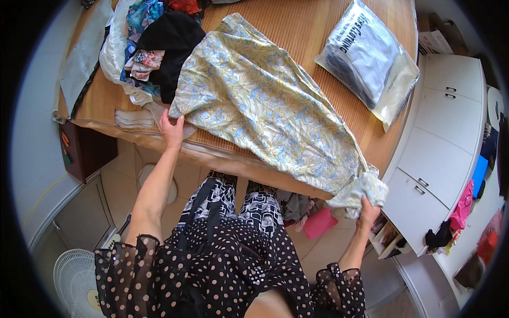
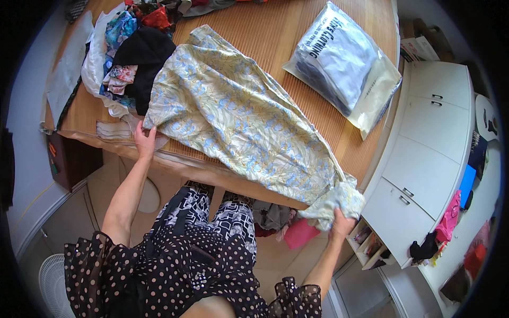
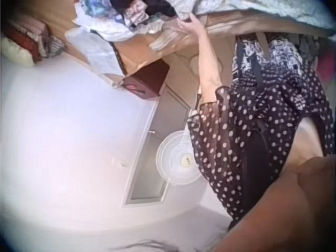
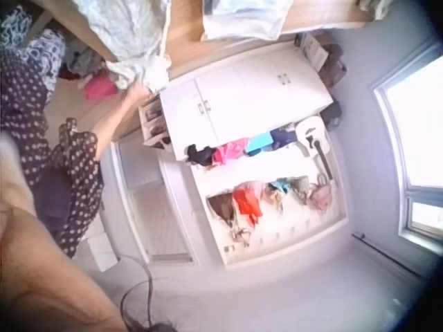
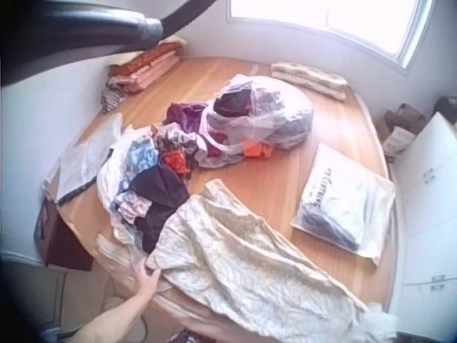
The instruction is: The person stands in a bedroom and folds various clothing items on a bed. They handle a patterned dress, a black top, a white garment, a red floral top, and a grey t-shirt, smoothing and folding each one by hand before placing it into a neat pile.
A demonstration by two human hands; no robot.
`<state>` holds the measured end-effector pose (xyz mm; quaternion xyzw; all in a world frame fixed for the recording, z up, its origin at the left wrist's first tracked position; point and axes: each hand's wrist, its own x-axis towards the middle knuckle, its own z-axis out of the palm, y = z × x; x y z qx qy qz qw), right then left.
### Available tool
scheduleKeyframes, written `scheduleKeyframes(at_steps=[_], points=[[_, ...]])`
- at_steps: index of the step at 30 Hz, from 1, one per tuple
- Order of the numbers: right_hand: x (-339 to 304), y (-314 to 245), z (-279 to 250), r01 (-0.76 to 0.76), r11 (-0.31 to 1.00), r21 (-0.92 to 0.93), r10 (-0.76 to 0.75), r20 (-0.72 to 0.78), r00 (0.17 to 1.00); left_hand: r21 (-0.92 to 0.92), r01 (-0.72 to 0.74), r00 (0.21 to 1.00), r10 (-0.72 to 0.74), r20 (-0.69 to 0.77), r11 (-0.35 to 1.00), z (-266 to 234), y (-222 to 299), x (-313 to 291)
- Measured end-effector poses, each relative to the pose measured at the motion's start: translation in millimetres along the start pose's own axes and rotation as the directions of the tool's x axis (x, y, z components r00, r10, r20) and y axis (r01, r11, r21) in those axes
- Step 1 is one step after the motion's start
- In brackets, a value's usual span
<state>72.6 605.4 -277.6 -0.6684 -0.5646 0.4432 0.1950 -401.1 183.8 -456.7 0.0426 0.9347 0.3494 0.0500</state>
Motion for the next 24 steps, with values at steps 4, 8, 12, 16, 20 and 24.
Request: scheduleKeyframes(at_steps=[4,8,12,16,20,24], points=[[-41.5,-73.1,102.5,0.005,1.000,-0.031,0.004,0.305,0.952,-0.221,0.286,0.958,-0.282,0.049,0.932,6.1,20.7,8.9],[-72.7,-103.7,198.2,0.058,0.953,0.298,-0.232,0.591,0.773,-0.178,0.257,0.966,-0.256,0.030,0.950,2.2,50.8,6.5],[-39.6,-55.3,180.8,0.073,0.971,0.228,-0.153,0.355,0.922,-0.010,0.094,0.996,-0.094,0.003,0.996,-9.2,63.3,-14.7],[-9.1,35.1,124.6,-0.090,0.989,0.119,0.088,0.025,0.996,0.097,-0.235,0.968,0.223,0.116,0.967,-13.9,102.0,-56.5],[-0.1,72.7,119.7,-0.294,0.948,0.123,0.287,0.073,0.955,-0.033,-0.361,0.881,0.352,0.315,0.932,7.4,135.3,-93.7],[20.7,110.3,135.7,-0.257,0.964,0.063,0.254,0.054,0.966,-0.135,-0.384,0.885,0.406,0.227,0.914,32.0,166.9,-89.3]])
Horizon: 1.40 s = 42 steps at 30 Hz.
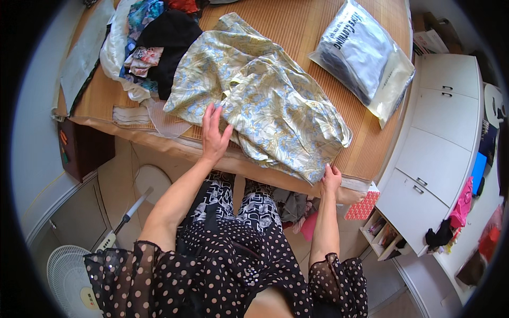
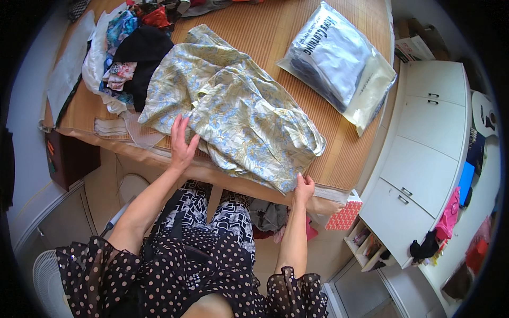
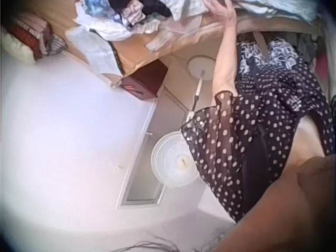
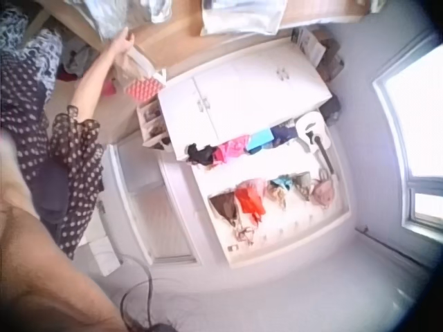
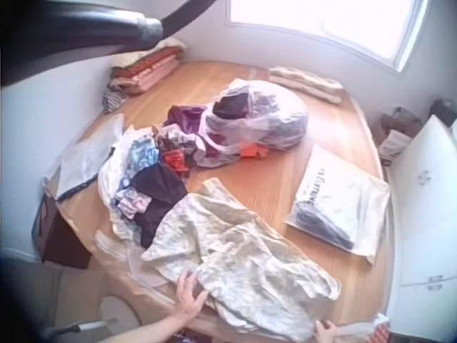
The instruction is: The person stands in a bedroom and folds various clothing items on a bed. They handle a patterned dress, a black top, a white garment, a red floral top, and a grey t-shirt, smoothing and folding each one by hand before placing it into a neat pile.
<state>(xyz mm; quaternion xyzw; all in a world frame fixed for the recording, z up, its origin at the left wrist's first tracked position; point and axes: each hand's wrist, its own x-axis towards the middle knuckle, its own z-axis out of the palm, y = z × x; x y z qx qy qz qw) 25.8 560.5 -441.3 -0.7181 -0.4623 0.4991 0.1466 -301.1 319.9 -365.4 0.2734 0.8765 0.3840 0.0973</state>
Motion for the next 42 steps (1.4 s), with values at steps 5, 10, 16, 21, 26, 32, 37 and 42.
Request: scheduleKeyframes(at_steps=[5,10,16,21,26,32,37,42], points=[[-8.6,-0.5,0.1,0.095,0.993,-0.063,-0.093,0.042,0.995,-0.021,0.091,0.992,-0.093,-0.089,0.996,20.6,-3.0,41.8],[-7.9,0.1,1.1,0.158,0.987,-0.023,-0.157,0.056,0.986,0.050,0.390,0.889,-0.391,0.238,0.919,43.4,36.2,69.0],[-5.1,-1.3,-1.3,0.159,0.985,-0.065,-0.155,0.052,0.986,0.351,0.109,0.921,-0.228,0.317,0.930,67.6,33.6,52.9],[-11.8,0.3,1.1,0.217,0.974,-0.071,-0.214,0.037,0.976,0.344,-0.107,0.989,0.064,0.135,0.933,53.1,32.3,48.1],[-24.0,-17.2,10.9,0.252,0.947,-0.201,-0.241,0.075,0.968,0.070,-0.091,0.976,0.075,0.202,0.993,30.6,34.6,57.2],[-14.3,-23.2,21.7,0.237,0.954,-0.183,-0.218,0.119,0.969,0.371,-0.127,0.992,0.113,0.059,0.920,-21.5,13.2,117.0],[-11.0,-22.9,44.0,0.166,0.980,-0.110,-0.152,0.128,0.980,0.460,-0.148,0.989,0.140,0.052,0.875,-8.8,10.6,104.0],[-50.0,-65.0,66.1,0.132,0.978,-0.161,-0.107,0.155,0.982,0.317,-0.206,0.960,0.128,0.250,0.926,48.7,20.7,38.7]])
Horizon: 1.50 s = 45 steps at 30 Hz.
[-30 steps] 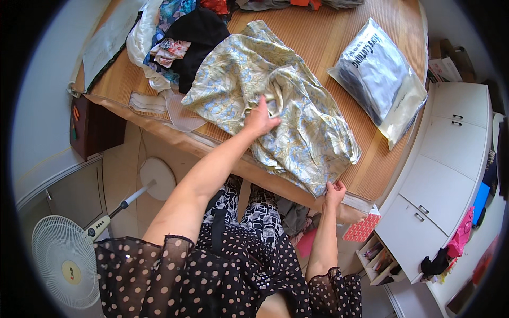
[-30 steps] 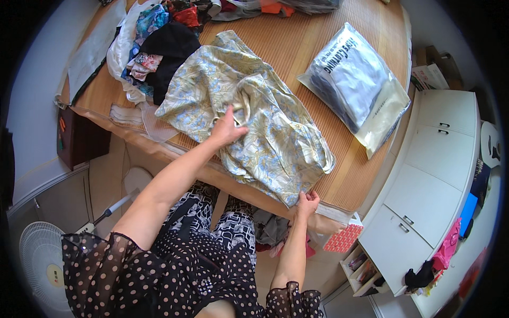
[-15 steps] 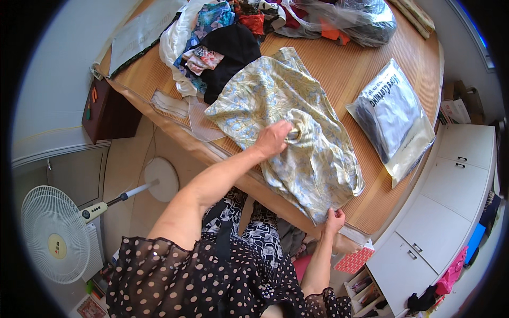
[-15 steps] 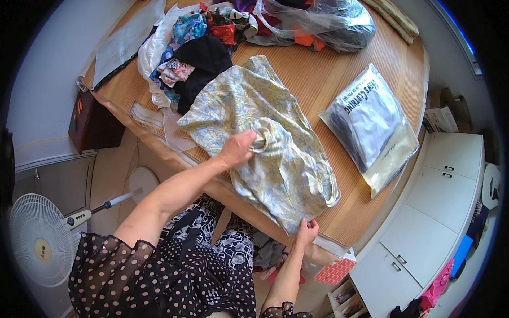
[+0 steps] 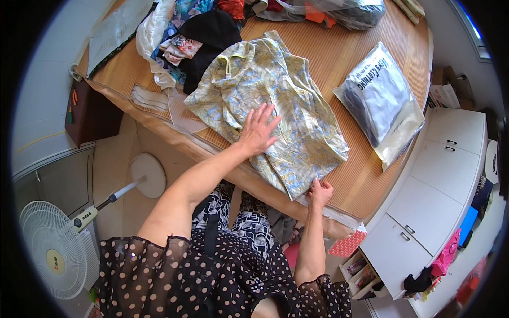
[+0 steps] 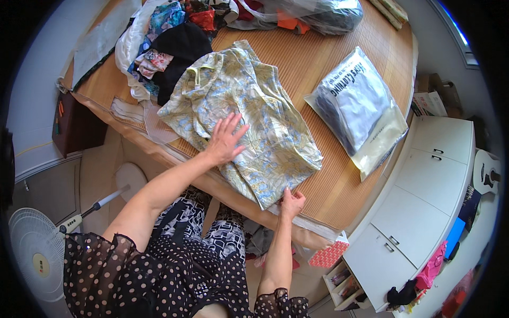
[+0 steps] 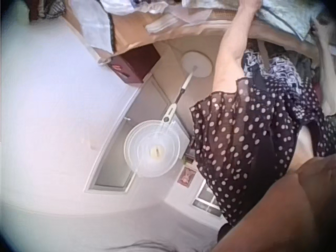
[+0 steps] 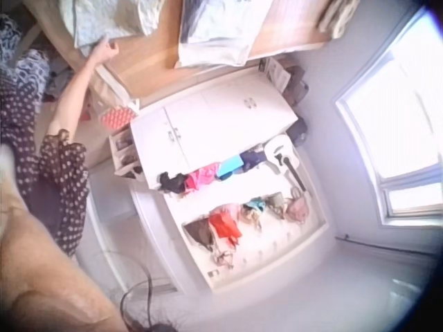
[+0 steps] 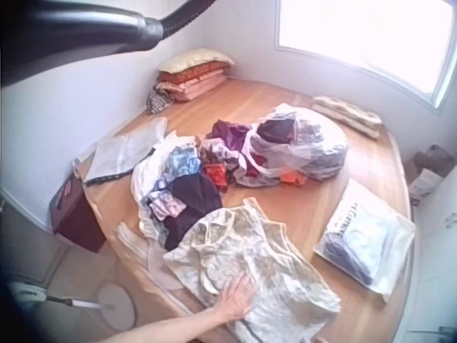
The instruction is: The person stands in a bedroom and folds various clothing items on a bed. They handle a patterned dress, a black top, a white garment, a red floral top, and a grey t-shirt, smoothing and folding each one by hand before placing it into a neat pile.
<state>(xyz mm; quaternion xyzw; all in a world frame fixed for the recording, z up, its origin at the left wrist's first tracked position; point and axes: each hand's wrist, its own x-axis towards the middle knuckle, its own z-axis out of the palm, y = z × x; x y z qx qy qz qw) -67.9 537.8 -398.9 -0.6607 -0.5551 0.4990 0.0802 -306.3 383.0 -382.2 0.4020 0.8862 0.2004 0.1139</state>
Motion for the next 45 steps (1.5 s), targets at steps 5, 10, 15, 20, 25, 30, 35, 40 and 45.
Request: scheduleKeyframes(at_steps=[5,10,15,20,25,30,35,40,45], points=[[20.8,26.5,15.8,0.208,0.967,-0.149,-0.227,-0.123,0.966,-0.041,-0.025,0.998,0.022,-0.063,0.999,14.6,24.7,-3.9],[5.6,-6.9,21.3,-0.075,0.948,0.308,0.047,0.098,0.994,-0.150,-0.354,0.907,0.378,0.186,0.923,22.1,38.8,-36.3],[-24.5,22.7,-30.0,-0.286,0.814,0.505,0.124,0.330,0.936,0.148,-0.550,0.835,0.540,0.108,0.822,62.8,57.2,-94.2],[-68.8,21.7,-101.1,-0.388,0.671,0.632,0.054,0.480,0.875,-0.519,-0.297,0.882,0.439,0.173,0.802,61.4,109.6,-124.8],[-76.0,-71.6,-88.8,-0.128,0.799,0.588,-0.216,0.479,0.851,-0.807,0.087,0.930,0.243,0.276,0.585,26.9,114.0,-136.6],[-49.3,-158.4,17.6,0.387,0.853,0.350,-0.521,0.616,0.591,-0.893,0.443,0.876,-0.248,0.414,0.075,1.9,81.9,-113.0],[-29.5,-169.0,57.3,0.512,0.788,0.342,-0.615,0.483,0.624,-0.881,0.437,0.548,-0.723,0.420,-0.180,25.3,18.9,-114.4],[25.9,-76.3,14.9,0.542,0.840,0.007,-0.538,0.144,0.831,-0.864,0.502,0.532,-0.778,0.334,-0.028,33.3,28.3,-147.4],[40.7,-49.4,23.0,0.206,0.957,0.206,-0.220,0.050,0.974,-0.865,0.501,0.455,-0.852,0.261,0.002,52.9,28.2,-151.0]])
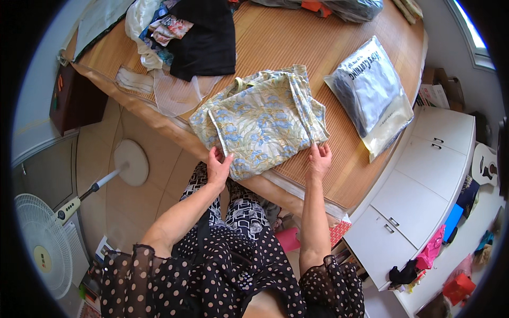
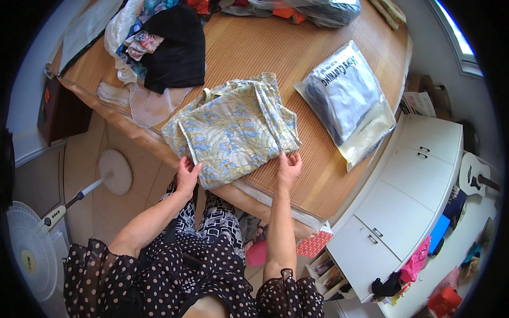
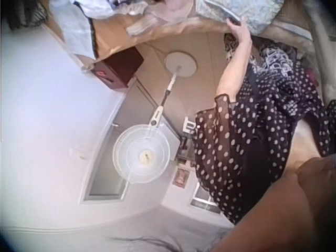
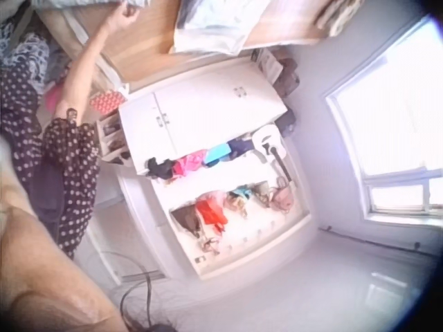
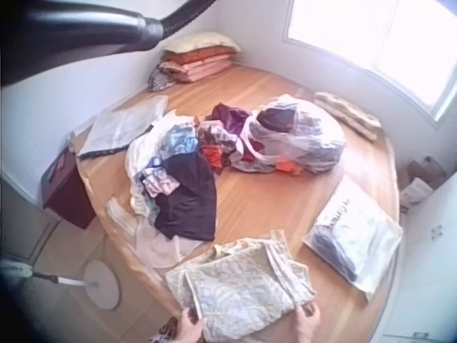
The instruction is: The person stands in a bedroom and folds various clothing items on a bed. They handle a patterned dress, a black top, a white garment, a red floral top, and a grey t-shirt, smoothing and folding each one by hand before placing it into a neat pile.
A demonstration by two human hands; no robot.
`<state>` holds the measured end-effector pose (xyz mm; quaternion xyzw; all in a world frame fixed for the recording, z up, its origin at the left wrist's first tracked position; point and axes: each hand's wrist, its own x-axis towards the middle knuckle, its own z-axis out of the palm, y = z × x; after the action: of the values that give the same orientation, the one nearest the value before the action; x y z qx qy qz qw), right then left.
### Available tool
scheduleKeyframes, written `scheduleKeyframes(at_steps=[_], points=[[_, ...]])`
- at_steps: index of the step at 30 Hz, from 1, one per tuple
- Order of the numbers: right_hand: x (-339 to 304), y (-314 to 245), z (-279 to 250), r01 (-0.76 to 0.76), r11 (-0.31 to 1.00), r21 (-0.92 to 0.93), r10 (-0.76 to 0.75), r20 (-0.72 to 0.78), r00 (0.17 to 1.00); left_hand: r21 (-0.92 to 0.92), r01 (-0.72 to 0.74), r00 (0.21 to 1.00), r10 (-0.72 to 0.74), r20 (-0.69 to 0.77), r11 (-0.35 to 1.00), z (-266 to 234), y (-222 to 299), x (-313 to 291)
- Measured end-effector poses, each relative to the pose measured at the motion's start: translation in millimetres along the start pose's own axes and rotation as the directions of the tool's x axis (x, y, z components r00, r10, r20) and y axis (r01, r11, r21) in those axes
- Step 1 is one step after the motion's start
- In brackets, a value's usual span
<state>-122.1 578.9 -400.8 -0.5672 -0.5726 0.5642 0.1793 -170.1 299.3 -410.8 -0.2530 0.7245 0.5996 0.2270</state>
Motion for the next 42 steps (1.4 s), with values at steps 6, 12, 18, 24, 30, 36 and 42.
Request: scheduleKeyframes(at_steps=[6,12,18,24,30,36,42], points=[[10.8,-3.7,30.2,0.230,0.911,-0.342,-0.219,0.070,0.973,0.021,0.107,0.991,-0.105,-0.077,0.994,11.4,18.8,5.9],[28.4,-0.5,7.7,0.200,0.886,-0.419,-0.187,0.072,0.980,0.262,0.175,0.982,-0.186,0.018,0.949,4.0,1.9,-0.9],[28.1,15.2,-12.8,0.259,0.803,-0.537,-0.256,0.082,0.963,0.507,-0.151,0.966,0.236,-0.106,0.849,-14.2,2.6,0.9],[23.7,-13.8,11.0,0.646,0.498,-0.579,-0.619,0.285,0.732,0.374,-0.049,0.952,0.157,-0.264,0.926,-6.8,12.1,4.7],[10.0,-14.0,33.5,0.585,0.536,-0.609,-0.353,0.468,0.810,0.177,0.230,0.973,-0.229,-0.026,0.957,-17.6,14.8,3.4],[-32.4,-15.1,29.9,0.373,0.686,-0.625,-0.075,0.449,0.890,0.309,0.181,0.980,-0.198,0.025,0.934,-32.6,3.2,16.9],[-37.8,11.9,-3.8,0.348,0.755,-0.556,0.092,0.615,0.783,0.034,0.149,0.972,-0.152,0.177,0.988,-42.3,35.3,32.9]])
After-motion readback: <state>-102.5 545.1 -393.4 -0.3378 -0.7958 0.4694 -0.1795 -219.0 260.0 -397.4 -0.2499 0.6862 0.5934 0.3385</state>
